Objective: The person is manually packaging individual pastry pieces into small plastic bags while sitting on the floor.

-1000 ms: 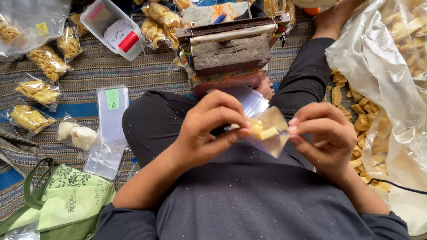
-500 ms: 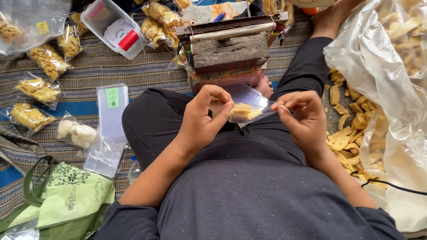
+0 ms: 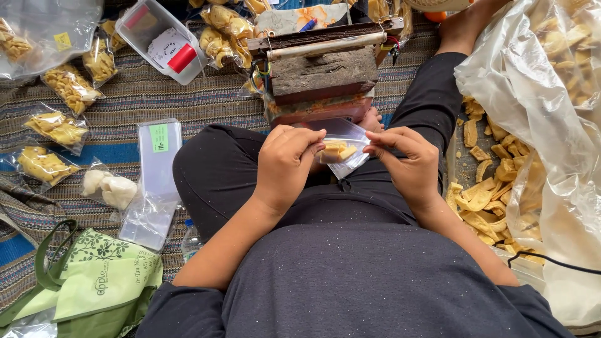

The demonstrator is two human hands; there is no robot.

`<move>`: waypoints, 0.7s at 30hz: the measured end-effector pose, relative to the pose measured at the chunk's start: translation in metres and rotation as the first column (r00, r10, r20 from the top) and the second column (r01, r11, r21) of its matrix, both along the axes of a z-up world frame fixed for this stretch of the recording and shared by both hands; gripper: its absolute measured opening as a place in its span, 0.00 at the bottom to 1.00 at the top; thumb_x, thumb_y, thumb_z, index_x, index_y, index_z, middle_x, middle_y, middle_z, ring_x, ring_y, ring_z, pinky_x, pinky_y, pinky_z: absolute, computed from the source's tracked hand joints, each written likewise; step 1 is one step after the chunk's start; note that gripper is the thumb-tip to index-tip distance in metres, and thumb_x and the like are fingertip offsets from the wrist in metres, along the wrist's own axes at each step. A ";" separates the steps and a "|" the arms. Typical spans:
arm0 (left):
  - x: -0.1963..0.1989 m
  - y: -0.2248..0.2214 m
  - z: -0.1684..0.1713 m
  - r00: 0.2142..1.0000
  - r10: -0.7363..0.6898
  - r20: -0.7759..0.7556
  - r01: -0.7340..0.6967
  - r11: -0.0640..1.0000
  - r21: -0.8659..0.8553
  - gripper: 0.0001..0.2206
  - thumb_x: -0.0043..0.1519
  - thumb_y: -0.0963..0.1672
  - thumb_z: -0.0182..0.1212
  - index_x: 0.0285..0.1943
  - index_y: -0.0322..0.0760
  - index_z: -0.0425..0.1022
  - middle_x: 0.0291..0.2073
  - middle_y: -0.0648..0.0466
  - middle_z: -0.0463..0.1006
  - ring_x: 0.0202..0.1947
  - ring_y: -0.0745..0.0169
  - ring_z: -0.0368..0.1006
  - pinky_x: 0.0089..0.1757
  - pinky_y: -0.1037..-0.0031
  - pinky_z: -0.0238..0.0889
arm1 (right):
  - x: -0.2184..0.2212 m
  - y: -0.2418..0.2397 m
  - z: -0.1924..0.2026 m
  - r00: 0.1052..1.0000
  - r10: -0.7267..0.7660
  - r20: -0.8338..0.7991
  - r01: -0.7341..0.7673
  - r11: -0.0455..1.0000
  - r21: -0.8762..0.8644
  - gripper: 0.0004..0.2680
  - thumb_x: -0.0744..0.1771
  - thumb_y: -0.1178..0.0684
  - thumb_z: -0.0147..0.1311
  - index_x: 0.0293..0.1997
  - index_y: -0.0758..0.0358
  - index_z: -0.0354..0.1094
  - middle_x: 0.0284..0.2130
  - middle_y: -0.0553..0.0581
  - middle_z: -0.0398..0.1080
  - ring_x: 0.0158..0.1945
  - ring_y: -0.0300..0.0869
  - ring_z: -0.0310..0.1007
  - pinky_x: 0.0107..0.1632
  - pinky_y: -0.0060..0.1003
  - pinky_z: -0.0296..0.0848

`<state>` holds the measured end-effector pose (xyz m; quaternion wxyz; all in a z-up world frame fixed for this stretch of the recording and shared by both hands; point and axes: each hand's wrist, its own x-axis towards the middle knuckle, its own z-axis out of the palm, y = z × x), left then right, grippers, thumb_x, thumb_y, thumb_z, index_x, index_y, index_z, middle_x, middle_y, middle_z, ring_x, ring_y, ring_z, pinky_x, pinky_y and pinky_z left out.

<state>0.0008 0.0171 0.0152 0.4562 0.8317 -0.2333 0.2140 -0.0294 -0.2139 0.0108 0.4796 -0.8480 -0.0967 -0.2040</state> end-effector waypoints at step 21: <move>0.095 -0.030 -0.084 0.750 -0.258 -0.609 -0.146 0.834 -0.533 0.05 0.65 0.45 0.54 0.39 0.43 0.73 0.35 0.53 0.82 0.41 0.65 0.74 0.45 0.73 0.65 | 0.115 -0.011 -0.078 0.768 0.500 -0.399 0.178 0.432 0.884 0.05 0.65 0.60 0.60 0.35 0.73 0.69 0.32 0.62 0.74 0.43 0.55 0.83 0.44 0.53 0.84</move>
